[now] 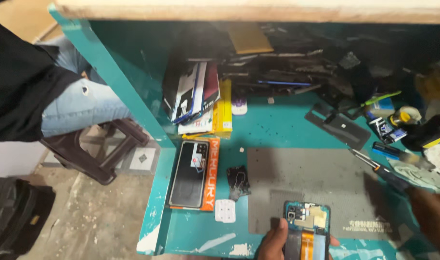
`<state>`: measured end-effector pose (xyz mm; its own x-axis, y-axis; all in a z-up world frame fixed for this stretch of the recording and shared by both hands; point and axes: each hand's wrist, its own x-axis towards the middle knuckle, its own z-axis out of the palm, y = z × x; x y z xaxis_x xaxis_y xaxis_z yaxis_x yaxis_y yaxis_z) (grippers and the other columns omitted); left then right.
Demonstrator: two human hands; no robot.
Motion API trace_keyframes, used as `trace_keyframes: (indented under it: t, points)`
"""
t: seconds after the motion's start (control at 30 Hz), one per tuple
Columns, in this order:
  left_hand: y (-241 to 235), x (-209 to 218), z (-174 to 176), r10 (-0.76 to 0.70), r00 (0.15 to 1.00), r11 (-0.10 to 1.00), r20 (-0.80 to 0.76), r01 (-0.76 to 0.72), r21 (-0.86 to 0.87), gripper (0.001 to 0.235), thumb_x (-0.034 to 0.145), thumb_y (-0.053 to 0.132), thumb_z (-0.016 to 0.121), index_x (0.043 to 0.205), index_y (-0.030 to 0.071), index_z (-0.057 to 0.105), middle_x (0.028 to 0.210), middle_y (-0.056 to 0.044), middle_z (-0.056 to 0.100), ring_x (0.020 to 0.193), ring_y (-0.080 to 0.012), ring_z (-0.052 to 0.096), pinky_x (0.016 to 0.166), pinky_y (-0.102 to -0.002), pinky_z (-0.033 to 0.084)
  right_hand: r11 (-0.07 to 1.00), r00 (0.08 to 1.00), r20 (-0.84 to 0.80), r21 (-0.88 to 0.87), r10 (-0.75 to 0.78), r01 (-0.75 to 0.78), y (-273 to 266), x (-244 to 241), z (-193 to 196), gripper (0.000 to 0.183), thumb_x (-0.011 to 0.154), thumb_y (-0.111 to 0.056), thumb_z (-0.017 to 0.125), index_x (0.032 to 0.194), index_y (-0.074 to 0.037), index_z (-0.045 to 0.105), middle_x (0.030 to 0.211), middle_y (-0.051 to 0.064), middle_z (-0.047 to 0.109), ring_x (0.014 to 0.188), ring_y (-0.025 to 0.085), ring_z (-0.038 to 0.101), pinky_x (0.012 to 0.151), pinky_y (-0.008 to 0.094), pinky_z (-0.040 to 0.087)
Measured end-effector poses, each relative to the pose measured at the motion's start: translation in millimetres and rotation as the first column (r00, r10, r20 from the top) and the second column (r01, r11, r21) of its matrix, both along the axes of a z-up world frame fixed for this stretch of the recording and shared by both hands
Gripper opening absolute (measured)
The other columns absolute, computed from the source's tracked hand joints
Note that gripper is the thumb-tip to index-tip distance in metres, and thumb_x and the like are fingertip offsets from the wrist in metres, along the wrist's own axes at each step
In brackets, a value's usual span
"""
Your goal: The person disassembles a mobile phone, removes the battery, and uses tweezers to lift and remove the motherboard from the phone chassis. The person handles the phone, battery, and motherboard throughout the process.
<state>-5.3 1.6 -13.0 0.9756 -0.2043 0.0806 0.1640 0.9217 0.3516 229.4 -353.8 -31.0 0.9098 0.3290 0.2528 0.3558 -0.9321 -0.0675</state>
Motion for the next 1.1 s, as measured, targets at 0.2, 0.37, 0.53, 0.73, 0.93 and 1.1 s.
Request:
trace_keyframes:
  t: [0.2,0.37,0.53,0.73,0.93,1.1]
  points:
    - [-2,20,-41,-0.121,0.990,0.970,-0.066,0.104,-0.220,0.090,0.104,0.060,0.047,0.169,-0.001,0.034,0.140,-0.041,0.060,0.116,-0.0387,0.068,0.102,-0.046,0.055,0.954,0.924,0.265,-0.198,0.275,-0.227,-45,-23,-68,0.039,0.070,-0.025,0.078,0.109,-0.022,0.079,0.079,0.009,0.073,0.064,0.020,0.068,0.063,0.032,0.054]
    - [0,51,-73,-0.163,0.986,0.965,-0.023,0.155,-0.210,0.092,0.100,0.062,0.048,0.169,0.002,0.032,0.143,-0.041,0.057,0.122,-0.0420,0.065,0.108,-0.050,0.052,0.924,0.930,0.226,-0.318,0.291,-0.212,-45,0,-101,0.051,0.059,-0.041,0.085,0.109,-0.027,0.081,0.082,0.007,0.075,0.063,0.018,0.066,0.060,0.030,0.051]
    - [-3,51,-91,-0.152,0.988,0.971,-0.015,0.146,-0.187,0.094,0.096,0.064,0.049,0.168,0.006,0.030,0.145,-0.041,0.054,0.129,-0.0454,0.063,0.113,-0.053,0.050,0.899,0.992,0.078,-0.435,0.099,-0.056,-50,6,-107,0.046,0.071,-0.040,0.083,0.116,-0.037,0.078,0.089,-0.003,0.076,0.069,0.011,0.069,0.068,0.023,0.052]
    - [-1,38,-79,-0.180,0.980,0.932,-0.088,0.141,-0.335,0.090,0.100,0.062,0.041,0.170,0.007,0.030,0.148,-0.043,0.053,0.120,-0.0446,0.068,0.102,-0.049,0.056,0.898,1.000,-0.006,-0.440,-0.009,0.006,-14,-19,-52,0.047,0.076,-0.053,0.078,0.120,-0.035,0.075,0.106,-0.009,0.078,0.081,0.002,0.073,0.072,0.017,0.055]
    - [-3,12,-31,-0.045,0.987,0.992,-0.155,0.027,-0.120,0.088,0.088,0.071,0.034,0.151,0.010,0.038,0.117,-0.029,0.067,0.089,-0.0399,0.074,0.074,-0.048,0.062,0.971,0.962,0.140,-0.081,0.235,-0.225,65,-109,71,0.078,0.065,-0.026,0.072,0.141,-0.027,0.056,0.137,-0.003,0.064,0.116,0.019,0.064,0.100,0.036,0.051]
    - [8,9,-5,-0.179,0.971,0.984,-0.156,0.179,-0.009,0.114,0.087,0.083,0.028,0.141,-0.015,0.048,0.101,-0.031,0.069,0.092,-0.0382,0.074,0.084,-0.046,0.061,0.938,0.936,-0.080,-0.023,0.343,-0.345,162,-124,121,0.079,0.065,-0.016,0.070,0.143,-0.015,0.056,0.139,0.002,0.062,0.099,0.026,0.062,0.078,0.038,0.053]
